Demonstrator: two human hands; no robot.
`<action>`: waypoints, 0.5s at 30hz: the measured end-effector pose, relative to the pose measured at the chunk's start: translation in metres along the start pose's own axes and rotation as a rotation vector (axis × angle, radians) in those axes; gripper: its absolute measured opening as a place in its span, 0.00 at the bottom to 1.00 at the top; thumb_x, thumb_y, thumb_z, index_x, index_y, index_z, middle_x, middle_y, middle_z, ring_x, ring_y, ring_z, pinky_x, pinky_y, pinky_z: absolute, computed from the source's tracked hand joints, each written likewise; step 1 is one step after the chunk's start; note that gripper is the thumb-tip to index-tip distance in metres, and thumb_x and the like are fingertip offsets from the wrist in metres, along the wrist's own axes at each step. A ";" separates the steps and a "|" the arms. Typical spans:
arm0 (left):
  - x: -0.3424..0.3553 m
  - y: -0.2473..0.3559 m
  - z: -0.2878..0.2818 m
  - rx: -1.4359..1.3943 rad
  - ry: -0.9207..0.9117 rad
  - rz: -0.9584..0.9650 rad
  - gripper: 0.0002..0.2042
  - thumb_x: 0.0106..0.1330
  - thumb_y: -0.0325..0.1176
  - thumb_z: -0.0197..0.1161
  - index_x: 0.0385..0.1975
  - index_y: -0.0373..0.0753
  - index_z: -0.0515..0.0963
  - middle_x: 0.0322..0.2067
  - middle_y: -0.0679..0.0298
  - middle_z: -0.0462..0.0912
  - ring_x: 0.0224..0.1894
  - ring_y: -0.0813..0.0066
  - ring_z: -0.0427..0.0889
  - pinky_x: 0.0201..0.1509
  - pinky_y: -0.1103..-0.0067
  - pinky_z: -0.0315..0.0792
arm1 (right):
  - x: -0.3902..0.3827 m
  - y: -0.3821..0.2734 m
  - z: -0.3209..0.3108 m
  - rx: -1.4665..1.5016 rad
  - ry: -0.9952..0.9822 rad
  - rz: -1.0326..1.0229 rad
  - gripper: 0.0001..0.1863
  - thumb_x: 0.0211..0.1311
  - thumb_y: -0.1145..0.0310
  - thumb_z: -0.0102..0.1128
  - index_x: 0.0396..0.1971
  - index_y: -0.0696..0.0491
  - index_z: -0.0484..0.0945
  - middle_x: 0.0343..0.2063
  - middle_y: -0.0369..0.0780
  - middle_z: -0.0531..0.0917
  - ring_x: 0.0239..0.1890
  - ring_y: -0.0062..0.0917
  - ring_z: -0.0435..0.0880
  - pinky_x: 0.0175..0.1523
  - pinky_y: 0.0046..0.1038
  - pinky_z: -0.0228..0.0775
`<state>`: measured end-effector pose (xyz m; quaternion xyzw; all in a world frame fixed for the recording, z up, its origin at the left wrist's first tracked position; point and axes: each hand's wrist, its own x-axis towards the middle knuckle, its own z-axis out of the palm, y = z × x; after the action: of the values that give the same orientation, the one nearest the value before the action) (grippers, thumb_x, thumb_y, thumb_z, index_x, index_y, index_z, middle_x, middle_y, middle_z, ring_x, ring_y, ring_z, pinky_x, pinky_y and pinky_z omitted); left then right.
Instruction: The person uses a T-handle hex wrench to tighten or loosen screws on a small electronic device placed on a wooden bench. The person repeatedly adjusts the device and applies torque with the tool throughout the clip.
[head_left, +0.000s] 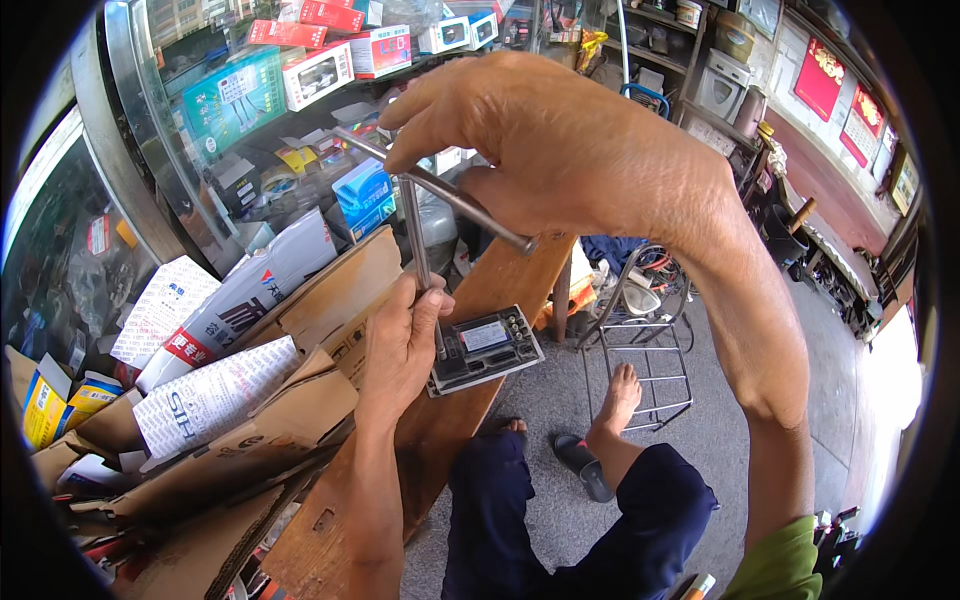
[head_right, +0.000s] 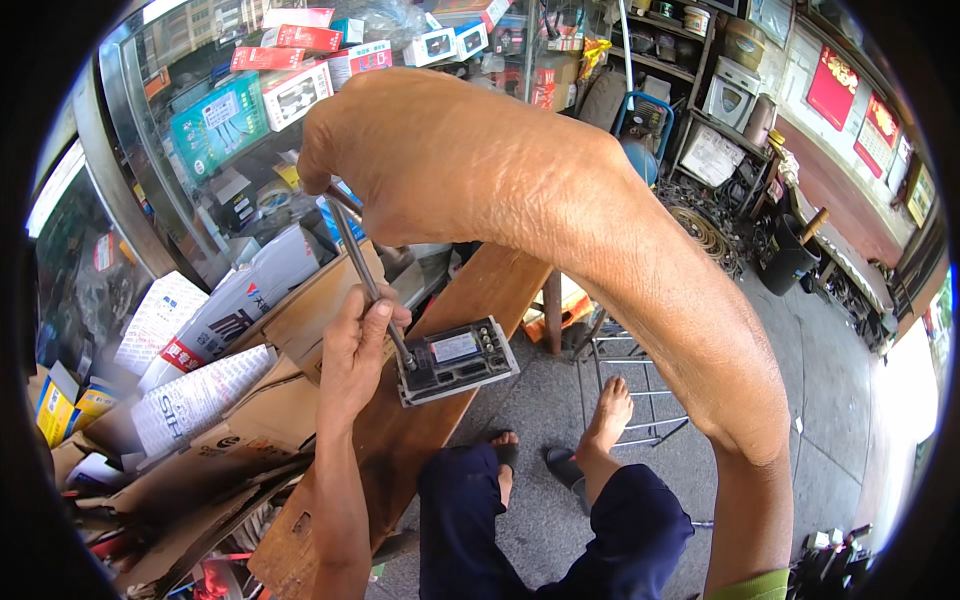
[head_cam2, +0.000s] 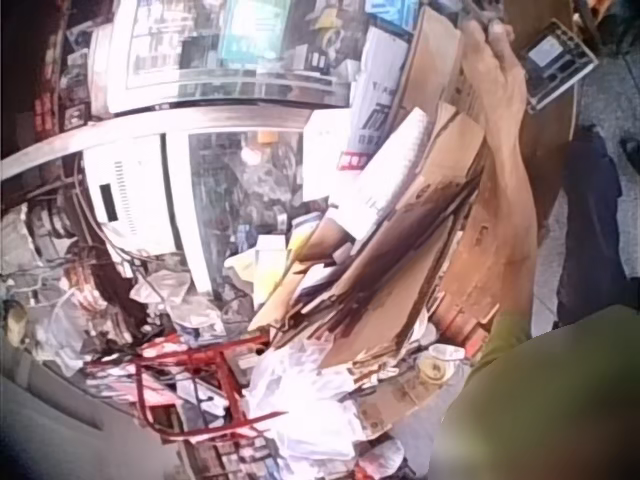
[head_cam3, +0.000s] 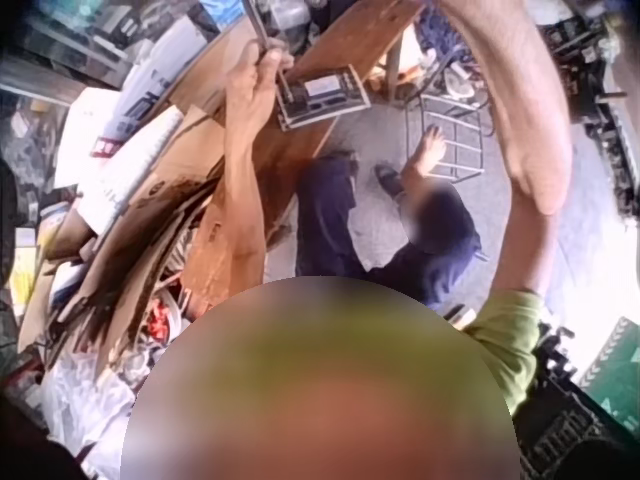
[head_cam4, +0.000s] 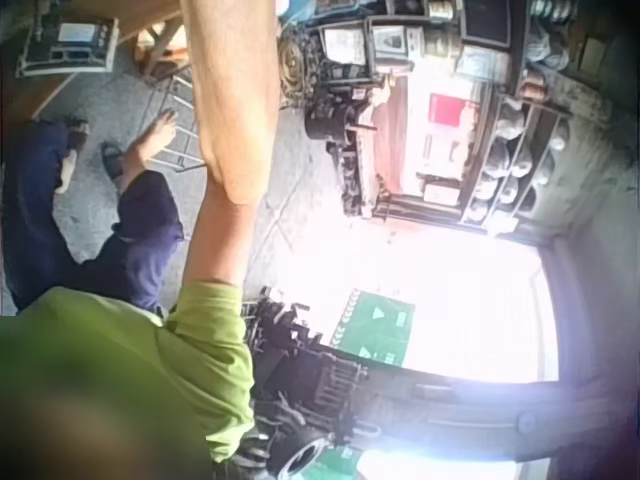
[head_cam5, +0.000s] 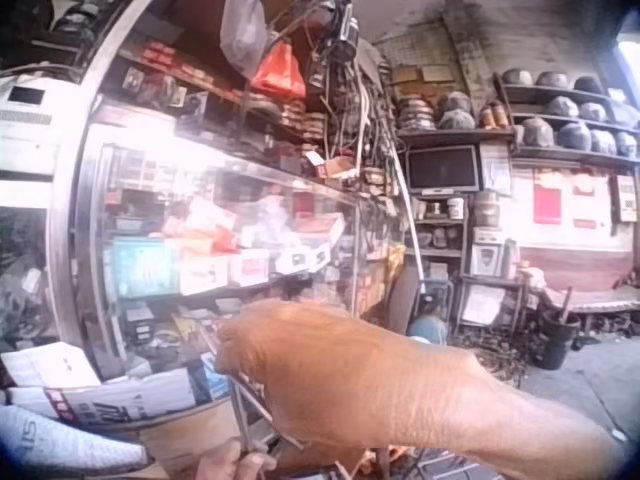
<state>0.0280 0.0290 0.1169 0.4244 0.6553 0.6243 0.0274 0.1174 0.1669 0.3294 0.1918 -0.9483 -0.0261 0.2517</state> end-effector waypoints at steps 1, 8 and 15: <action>-0.001 0.000 0.000 0.009 0.002 -0.013 0.11 0.79 0.35 0.52 0.45 0.32 0.74 0.32 0.61 0.84 0.37 0.76 0.82 0.44 0.78 0.75 | 0.000 -0.003 -0.001 0.028 0.042 0.023 0.19 0.43 0.80 0.64 0.39 0.57 0.87 0.34 0.50 0.88 0.39 0.42 0.88 0.47 0.36 0.80; -0.002 0.003 0.007 0.061 -0.033 0.045 0.09 0.77 0.34 0.55 0.41 0.33 0.75 0.30 0.55 0.85 0.34 0.64 0.87 0.40 0.72 0.77 | 0.000 -0.013 0.002 -0.266 0.174 -0.018 0.08 0.45 0.76 0.65 0.28 0.62 0.84 0.28 0.52 0.86 0.35 0.47 0.88 0.42 0.40 0.81; -0.004 0.001 0.012 0.119 0.008 0.084 0.11 0.78 0.35 0.54 0.39 0.33 0.75 0.26 0.63 0.81 0.30 0.77 0.78 0.36 0.78 0.72 | 0.001 0.008 0.008 -0.202 0.164 0.226 0.08 0.50 0.74 0.64 0.29 0.63 0.84 0.28 0.53 0.85 0.36 0.48 0.87 0.42 0.42 0.81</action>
<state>0.0380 0.0361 0.1128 0.4498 0.6728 0.5868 -0.0269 0.1097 0.1734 0.3244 0.0592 -0.9327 -0.0769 0.3474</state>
